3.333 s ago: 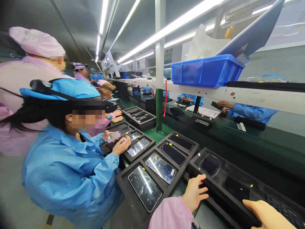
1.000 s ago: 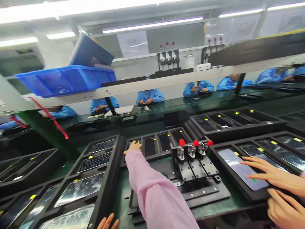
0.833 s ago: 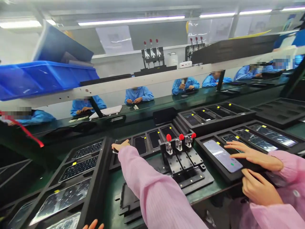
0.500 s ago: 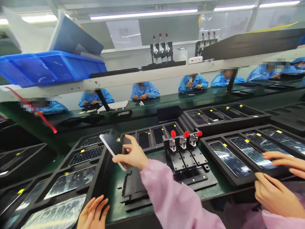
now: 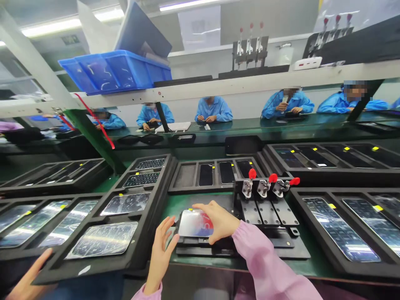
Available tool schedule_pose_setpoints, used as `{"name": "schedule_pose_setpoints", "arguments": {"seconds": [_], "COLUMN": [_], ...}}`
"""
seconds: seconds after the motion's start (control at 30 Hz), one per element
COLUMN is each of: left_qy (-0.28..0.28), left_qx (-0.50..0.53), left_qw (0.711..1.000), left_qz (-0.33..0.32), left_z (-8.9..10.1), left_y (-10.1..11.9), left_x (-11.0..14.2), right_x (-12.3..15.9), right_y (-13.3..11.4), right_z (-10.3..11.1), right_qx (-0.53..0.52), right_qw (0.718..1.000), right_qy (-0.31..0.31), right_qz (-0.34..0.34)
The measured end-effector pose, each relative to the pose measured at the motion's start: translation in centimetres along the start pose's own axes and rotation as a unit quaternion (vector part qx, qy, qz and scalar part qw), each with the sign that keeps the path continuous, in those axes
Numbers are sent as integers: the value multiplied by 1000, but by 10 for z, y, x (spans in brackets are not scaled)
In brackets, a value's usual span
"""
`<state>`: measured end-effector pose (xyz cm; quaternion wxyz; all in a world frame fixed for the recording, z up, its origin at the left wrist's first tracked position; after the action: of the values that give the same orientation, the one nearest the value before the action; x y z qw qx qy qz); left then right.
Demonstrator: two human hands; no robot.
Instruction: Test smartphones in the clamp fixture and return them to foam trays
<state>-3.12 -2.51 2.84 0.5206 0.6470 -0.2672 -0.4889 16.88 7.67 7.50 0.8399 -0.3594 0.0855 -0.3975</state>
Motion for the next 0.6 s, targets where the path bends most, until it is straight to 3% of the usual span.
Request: {"name": "schedule_pose_setpoints", "arguments": {"seconds": [0.4, 0.6], "left_qy": [12, -33], "left_qx": [-29, -50], "left_qw": [999, 998], "left_qz": [-3, -18], "left_z": [-8, -6], "left_y": [5, 5], "left_x": [-5, -12], "right_x": [-4, 13], "right_y": [12, 14], "right_z": [-5, -10], "right_qx": [-14, 2], "right_qw": [1000, 997], "right_qy": [-12, 4], "right_qz": [19, -79]}}
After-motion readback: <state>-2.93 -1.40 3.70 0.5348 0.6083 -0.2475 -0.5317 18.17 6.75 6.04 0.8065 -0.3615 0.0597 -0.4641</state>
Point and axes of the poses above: each hand's wrist, its own x-axis away from the middle knuckle, its own z-axis out of the back of the hand, y = z × x, the point moved 2 cm from there along -x, towards the middle knuckle, and after that the axes turned 14 degrees about -z, right-handed, at the moved point
